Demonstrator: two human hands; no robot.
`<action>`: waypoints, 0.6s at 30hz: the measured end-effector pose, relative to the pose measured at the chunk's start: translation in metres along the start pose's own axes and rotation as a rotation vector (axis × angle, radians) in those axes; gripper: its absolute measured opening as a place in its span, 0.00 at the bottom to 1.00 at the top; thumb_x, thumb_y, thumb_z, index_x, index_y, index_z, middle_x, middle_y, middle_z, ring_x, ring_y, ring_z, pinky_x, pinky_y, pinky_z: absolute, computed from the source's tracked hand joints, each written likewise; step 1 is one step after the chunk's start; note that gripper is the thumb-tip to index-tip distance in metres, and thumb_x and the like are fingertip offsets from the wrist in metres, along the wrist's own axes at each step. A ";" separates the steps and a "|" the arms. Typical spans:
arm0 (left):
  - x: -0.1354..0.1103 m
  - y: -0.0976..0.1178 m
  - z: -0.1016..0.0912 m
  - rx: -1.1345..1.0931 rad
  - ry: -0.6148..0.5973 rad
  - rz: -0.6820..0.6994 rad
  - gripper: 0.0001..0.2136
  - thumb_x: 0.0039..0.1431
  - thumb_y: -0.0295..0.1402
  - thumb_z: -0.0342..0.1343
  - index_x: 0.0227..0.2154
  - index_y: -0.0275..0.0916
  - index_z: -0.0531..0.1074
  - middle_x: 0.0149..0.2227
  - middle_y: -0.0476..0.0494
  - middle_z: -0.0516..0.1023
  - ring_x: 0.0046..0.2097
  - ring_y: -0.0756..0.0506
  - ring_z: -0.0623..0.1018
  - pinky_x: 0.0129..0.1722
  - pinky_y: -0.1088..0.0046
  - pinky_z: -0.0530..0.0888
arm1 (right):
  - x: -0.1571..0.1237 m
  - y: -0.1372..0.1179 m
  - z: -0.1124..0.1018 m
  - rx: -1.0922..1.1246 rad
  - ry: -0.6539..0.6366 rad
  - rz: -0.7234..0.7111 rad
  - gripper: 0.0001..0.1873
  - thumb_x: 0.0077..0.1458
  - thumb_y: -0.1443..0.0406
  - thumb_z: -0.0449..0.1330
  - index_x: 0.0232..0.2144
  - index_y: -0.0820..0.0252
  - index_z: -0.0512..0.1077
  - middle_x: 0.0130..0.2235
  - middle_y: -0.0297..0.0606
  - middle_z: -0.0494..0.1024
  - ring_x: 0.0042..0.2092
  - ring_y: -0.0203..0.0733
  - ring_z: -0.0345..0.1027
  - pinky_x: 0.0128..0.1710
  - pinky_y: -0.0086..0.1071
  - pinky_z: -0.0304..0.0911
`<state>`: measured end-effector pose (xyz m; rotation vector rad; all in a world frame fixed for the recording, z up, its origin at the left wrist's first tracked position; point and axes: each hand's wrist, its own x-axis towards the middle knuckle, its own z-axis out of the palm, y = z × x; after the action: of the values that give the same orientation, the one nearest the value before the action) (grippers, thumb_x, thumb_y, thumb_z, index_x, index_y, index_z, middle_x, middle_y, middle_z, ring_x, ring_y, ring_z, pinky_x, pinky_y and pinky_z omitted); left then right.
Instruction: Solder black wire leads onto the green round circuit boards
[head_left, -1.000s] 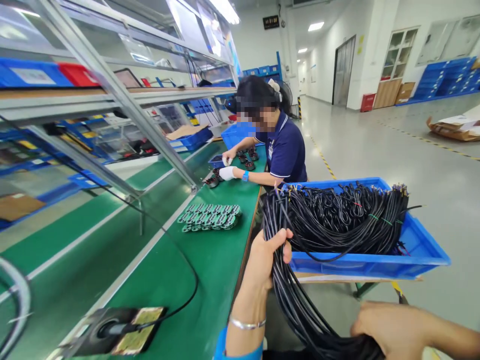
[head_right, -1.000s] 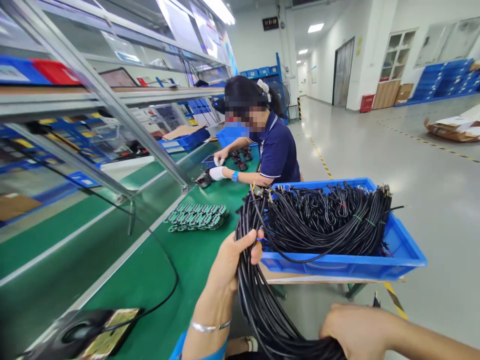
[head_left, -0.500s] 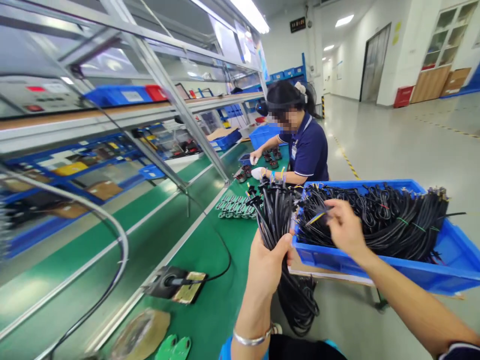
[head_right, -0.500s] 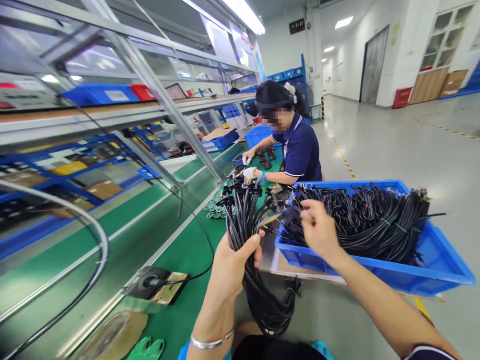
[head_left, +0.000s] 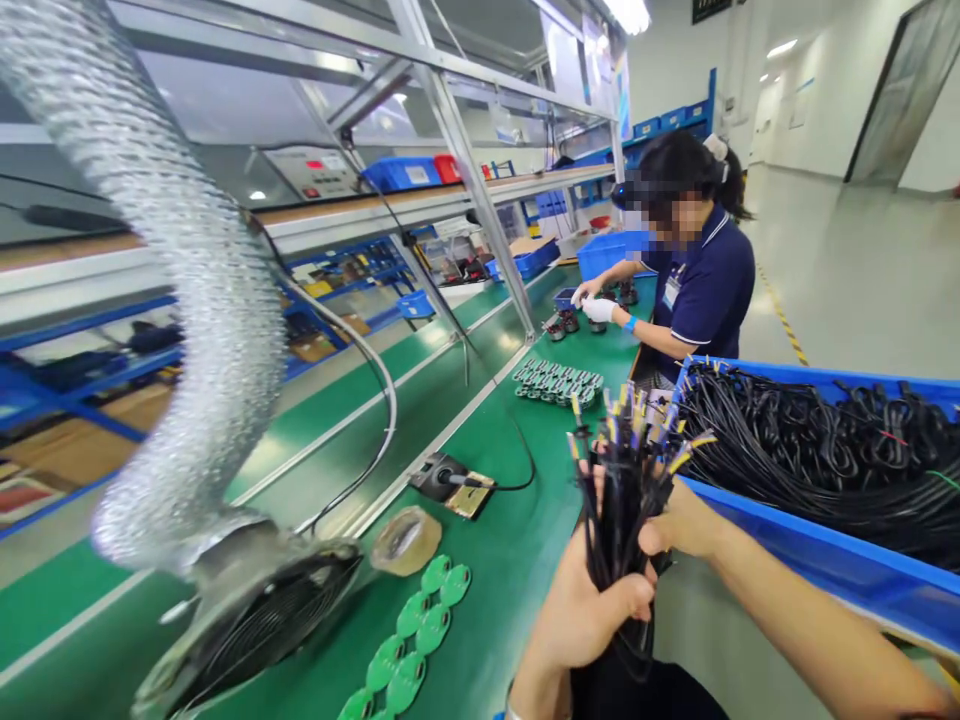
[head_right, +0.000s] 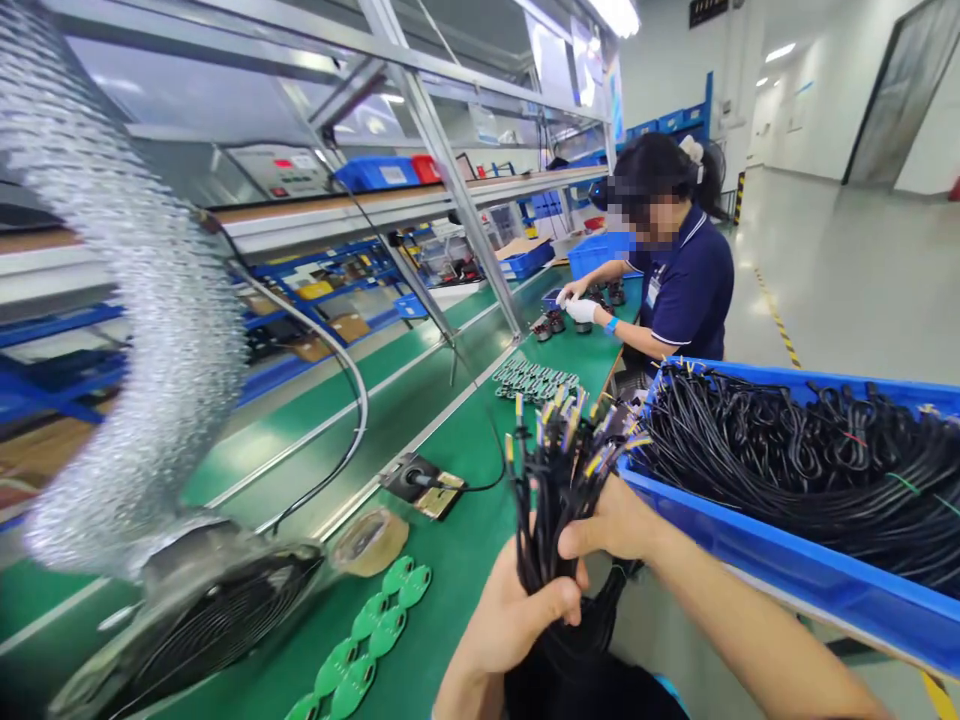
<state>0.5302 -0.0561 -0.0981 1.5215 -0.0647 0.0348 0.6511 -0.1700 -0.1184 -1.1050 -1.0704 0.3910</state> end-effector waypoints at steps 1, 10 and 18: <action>-0.003 -0.003 -0.002 0.043 -0.037 -0.023 0.18 0.51 0.36 0.63 0.35 0.30 0.62 0.27 0.43 0.69 0.26 0.53 0.67 0.25 0.79 0.63 | 0.004 -0.001 0.018 0.187 -0.039 -0.032 0.39 0.40 0.45 0.66 0.48 0.66 0.68 0.49 0.50 0.70 0.45 0.47 0.69 0.47 0.41 0.65; -0.052 0.012 -0.019 0.105 0.645 0.284 0.10 0.44 0.27 0.61 0.23 0.32 0.64 0.16 0.47 0.64 0.18 0.52 0.65 0.19 0.78 0.62 | 0.057 -0.024 0.081 0.199 -0.331 -0.122 0.37 0.38 0.57 0.71 0.49 0.69 0.65 0.45 0.45 0.72 0.48 0.42 0.68 0.48 0.32 0.64; -0.156 0.129 -0.063 -0.209 0.697 0.773 0.12 0.41 0.22 0.61 0.27 0.33 0.63 0.17 0.55 0.57 0.15 0.57 0.57 0.16 0.80 0.65 | 0.038 0.038 0.059 -0.526 -0.947 0.112 0.29 0.48 0.50 0.62 0.48 0.60 0.71 0.39 0.35 0.75 0.39 0.39 0.68 0.39 0.30 0.60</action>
<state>0.3673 0.0156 0.0174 1.1288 -0.0899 1.1302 0.6283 -0.0945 -0.1293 -1.4886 -2.0275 0.7920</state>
